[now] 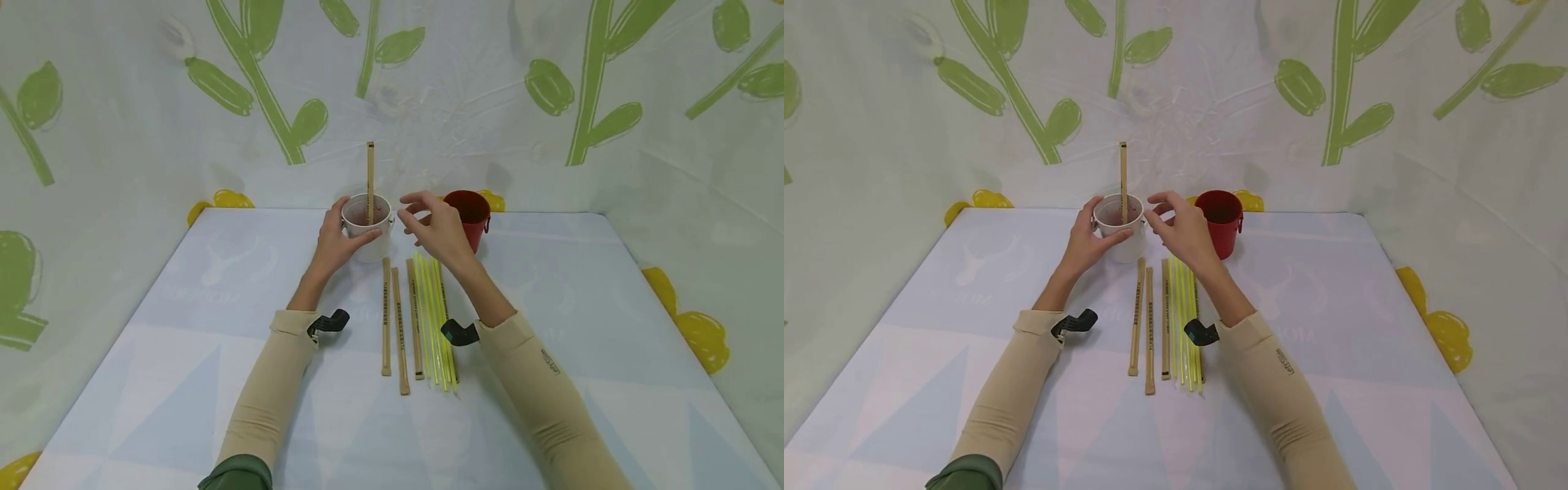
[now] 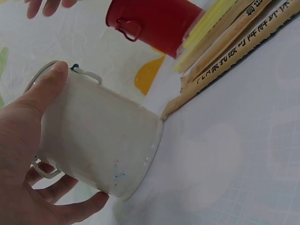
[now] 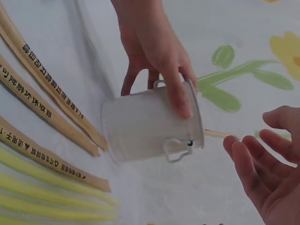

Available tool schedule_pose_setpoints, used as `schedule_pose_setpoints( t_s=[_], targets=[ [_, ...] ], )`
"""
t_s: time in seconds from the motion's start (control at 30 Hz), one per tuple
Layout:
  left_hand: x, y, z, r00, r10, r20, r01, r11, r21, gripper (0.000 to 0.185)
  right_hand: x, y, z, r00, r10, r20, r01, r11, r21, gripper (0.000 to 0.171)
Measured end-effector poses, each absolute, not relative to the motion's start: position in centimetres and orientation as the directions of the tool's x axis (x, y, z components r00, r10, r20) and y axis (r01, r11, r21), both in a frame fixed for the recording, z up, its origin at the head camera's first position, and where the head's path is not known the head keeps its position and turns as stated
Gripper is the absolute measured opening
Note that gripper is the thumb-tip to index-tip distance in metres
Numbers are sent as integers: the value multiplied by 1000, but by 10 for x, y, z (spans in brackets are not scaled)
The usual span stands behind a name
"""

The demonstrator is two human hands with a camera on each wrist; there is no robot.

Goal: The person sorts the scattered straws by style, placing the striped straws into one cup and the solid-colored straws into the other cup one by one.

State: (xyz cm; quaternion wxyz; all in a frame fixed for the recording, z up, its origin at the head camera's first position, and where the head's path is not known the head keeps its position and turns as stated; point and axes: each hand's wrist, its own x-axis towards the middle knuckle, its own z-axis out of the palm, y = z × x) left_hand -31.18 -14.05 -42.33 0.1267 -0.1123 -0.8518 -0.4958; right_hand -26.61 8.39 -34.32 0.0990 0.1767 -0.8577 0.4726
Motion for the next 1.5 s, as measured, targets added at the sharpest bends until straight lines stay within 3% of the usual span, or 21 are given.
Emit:
schedule_pose_setpoints(
  t_s=[0.33, 0.63, 1.03, 1.5],
  targets=[
    [-312, -141, -424, -943, 66, 327, 318, 473, 821, 94, -239, 108, -344, -924, -237, 301, -383, 548, -744, 34],
    [-312, -143, -423, -945, 68, 320, 312, 481, 819, 96, -232, 130, -358, -964, -256, 70, -221, 628, -746, 39],
    [-313, -143, -421, -944, 72, 321, 315, 477, 821, 96, -237, 133, -358, -942, -269, -200, -84, 767, -636, 54],
    [-313, -142, -422, -945, 68, 321, 314, 477, 821, 95, -238, 139, -363, -908, -190, -374, 10, 881, -473, 40]
  ],
)
